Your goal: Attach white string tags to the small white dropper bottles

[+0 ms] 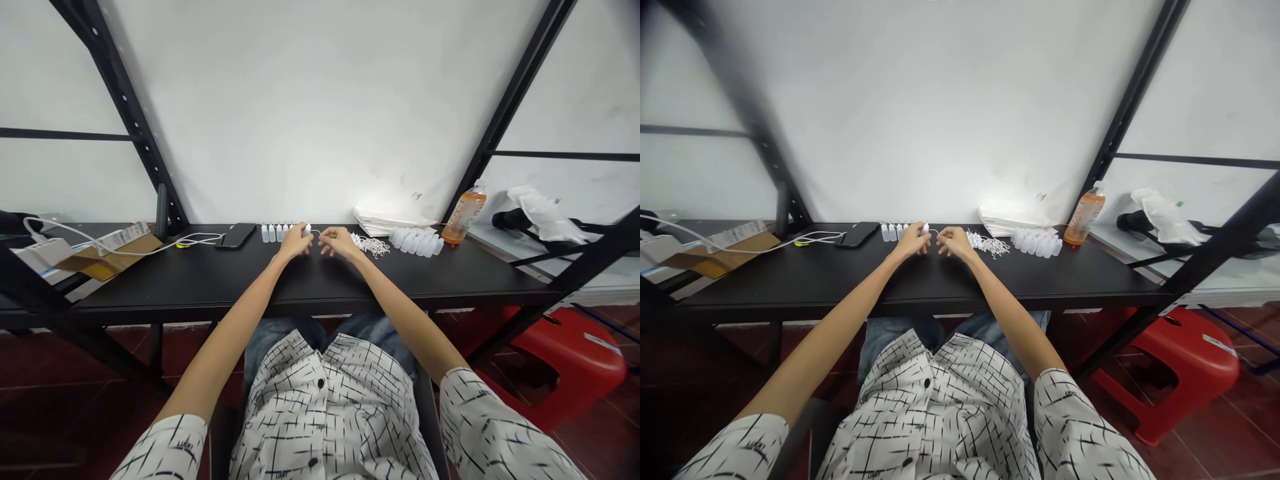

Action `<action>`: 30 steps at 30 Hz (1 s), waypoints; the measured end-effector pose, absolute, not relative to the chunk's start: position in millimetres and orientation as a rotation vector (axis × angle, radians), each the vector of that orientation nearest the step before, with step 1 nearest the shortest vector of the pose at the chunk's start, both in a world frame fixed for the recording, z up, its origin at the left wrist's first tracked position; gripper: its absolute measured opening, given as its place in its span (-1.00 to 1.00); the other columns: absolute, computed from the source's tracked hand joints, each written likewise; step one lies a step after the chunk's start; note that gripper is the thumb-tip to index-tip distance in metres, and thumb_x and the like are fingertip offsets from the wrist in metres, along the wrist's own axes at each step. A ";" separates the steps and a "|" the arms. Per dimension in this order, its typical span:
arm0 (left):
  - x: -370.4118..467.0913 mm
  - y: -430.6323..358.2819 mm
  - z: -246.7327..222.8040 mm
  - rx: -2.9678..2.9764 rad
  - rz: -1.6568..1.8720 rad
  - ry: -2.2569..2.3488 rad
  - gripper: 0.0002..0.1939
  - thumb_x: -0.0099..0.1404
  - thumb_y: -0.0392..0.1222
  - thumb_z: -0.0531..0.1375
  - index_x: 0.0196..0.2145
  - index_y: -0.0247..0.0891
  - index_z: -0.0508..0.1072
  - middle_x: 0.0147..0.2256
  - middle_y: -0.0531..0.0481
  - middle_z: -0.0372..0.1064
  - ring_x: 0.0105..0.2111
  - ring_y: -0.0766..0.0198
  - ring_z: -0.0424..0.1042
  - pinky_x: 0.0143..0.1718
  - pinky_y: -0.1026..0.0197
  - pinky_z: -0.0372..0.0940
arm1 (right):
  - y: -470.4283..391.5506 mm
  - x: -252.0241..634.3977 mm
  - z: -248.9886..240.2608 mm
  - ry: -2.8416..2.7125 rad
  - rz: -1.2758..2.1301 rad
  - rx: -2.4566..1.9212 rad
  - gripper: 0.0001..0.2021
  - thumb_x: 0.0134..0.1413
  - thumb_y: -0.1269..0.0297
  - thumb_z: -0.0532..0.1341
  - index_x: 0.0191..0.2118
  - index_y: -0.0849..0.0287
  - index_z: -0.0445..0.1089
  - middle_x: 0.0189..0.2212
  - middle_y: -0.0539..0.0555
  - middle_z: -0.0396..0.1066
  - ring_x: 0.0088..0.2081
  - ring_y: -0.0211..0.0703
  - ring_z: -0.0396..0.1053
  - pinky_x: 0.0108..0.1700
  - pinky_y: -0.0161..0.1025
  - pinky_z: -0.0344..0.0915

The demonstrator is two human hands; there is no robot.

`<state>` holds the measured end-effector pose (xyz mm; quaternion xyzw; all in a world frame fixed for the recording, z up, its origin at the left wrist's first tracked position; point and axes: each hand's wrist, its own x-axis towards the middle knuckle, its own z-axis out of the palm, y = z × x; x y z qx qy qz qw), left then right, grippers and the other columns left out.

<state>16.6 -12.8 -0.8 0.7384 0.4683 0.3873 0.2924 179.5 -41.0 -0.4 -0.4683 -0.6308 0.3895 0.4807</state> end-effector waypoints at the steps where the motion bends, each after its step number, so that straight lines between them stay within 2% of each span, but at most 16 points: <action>1: 17.1 -13.1 -0.2 1.949 1.019 1.223 -0.89 0.14 -0.24 0.14 -0.35 -0.24 0.25 -0.49 0.04 0.41 -0.63 0.35 0.38 -0.66 0.37 0.14 | -40.9 180.4 0.7 -1.500 0.947 -1.122 -0.92 0.05 0.40 0.26 -0.40 0.24 0.34 -0.48 0.05 0.49 -0.62 -0.30 0.43 -0.72 -0.47 0.18; 4: 18.8 -14.6 1.8 1.894 0.968 1.136 -0.95 0.13 -0.26 0.12 -0.40 -0.27 0.30 -0.50 0.00 0.37 -0.57 0.35 0.37 -0.63 0.37 0.15 | -39.7 183.3 4.6 -1.395 0.936 -1.066 -0.89 -0.03 0.40 0.31 -0.41 0.24 0.36 -0.50 0.04 0.48 -0.60 -0.31 0.42 -0.68 -0.47 0.21; 9: 19.3 -16.9 4.0 1.885 0.964 1.097 -0.94 0.11 -0.25 0.11 -0.42 -0.27 0.35 -0.59 0.09 0.19 -0.62 0.38 0.20 -0.64 0.34 0.13 | -40.0 185.9 10.6 -1.285 0.957 -1.016 -0.89 -0.06 0.36 0.33 -0.41 0.24 0.40 -0.46 0.05 0.49 -0.59 -0.34 0.39 -0.69 -0.46 0.16; 11: 18.7 -17.6 4.5 1.932 1.016 1.071 -0.91 0.12 -0.19 0.14 -0.44 -0.26 0.33 -0.58 0.11 0.14 -0.61 0.38 0.15 -0.64 0.34 0.11 | -41.1 186.1 12.2 -1.249 0.970 -1.001 -0.92 -0.04 0.36 0.31 -0.40 0.23 0.41 -0.43 0.05 0.49 -0.58 -0.35 0.38 -0.69 -0.46 0.15; 13: 18.0 -18.3 5.0 1.980 1.074 1.043 -0.80 0.16 -0.06 0.16 -0.46 -0.25 0.32 -0.57 0.11 0.11 -0.59 0.39 0.13 -0.63 0.34 0.09 | -42.1 186.2 13.3 -1.218 0.983 -0.990 -0.94 -0.03 0.36 0.29 -0.40 0.23 0.42 -0.40 0.04 0.49 -0.57 -0.36 0.38 -0.68 -0.46 0.15; 16: 17.4 -19.4 5.7 1.985 1.094 1.021 -0.65 0.26 0.09 0.07 -0.45 -0.25 0.36 -0.55 0.09 0.11 -0.58 0.37 0.13 -0.63 0.32 0.06 | -43.2 185.9 14.2 -1.213 0.986 -0.979 -0.94 -0.02 0.36 0.28 -0.41 0.23 0.41 -0.38 0.05 0.48 -0.55 -0.36 0.38 -0.67 -0.46 0.16; 23: 16.7 -17.8 5.2 2.028 1.135 1.022 -0.65 0.29 0.02 -0.01 -0.45 -0.26 0.40 -0.54 0.07 0.17 -0.52 0.33 0.18 -0.53 0.30 0.12 | -44.5 183.8 12.0 -1.373 0.963 -0.983 -0.87 0.02 0.28 0.30 -0.39 0.22 0.38 -0.39 0.06 0.49 -0.55 -0.35 0.40 -0.67 -0.48 0.15; 30: 16.7 -16.7 2.3 1.972 1.141 1.003 -0.61 0.30 0.05 -0.01 -0.45 -0.28 0.40 -0.54 0.06 0.13 -0.55 0.34 0.14 -0.61 0.32 0.04 | -45.8 183.5 12.8 -1.354 0.959 -0.960 -0.88 -0.02 0.31 0.30 -0.42 0.25 0.38 -0.38 0.11 0.53 -0.57 -0.31 0.43 -0.68 -0.48 0.16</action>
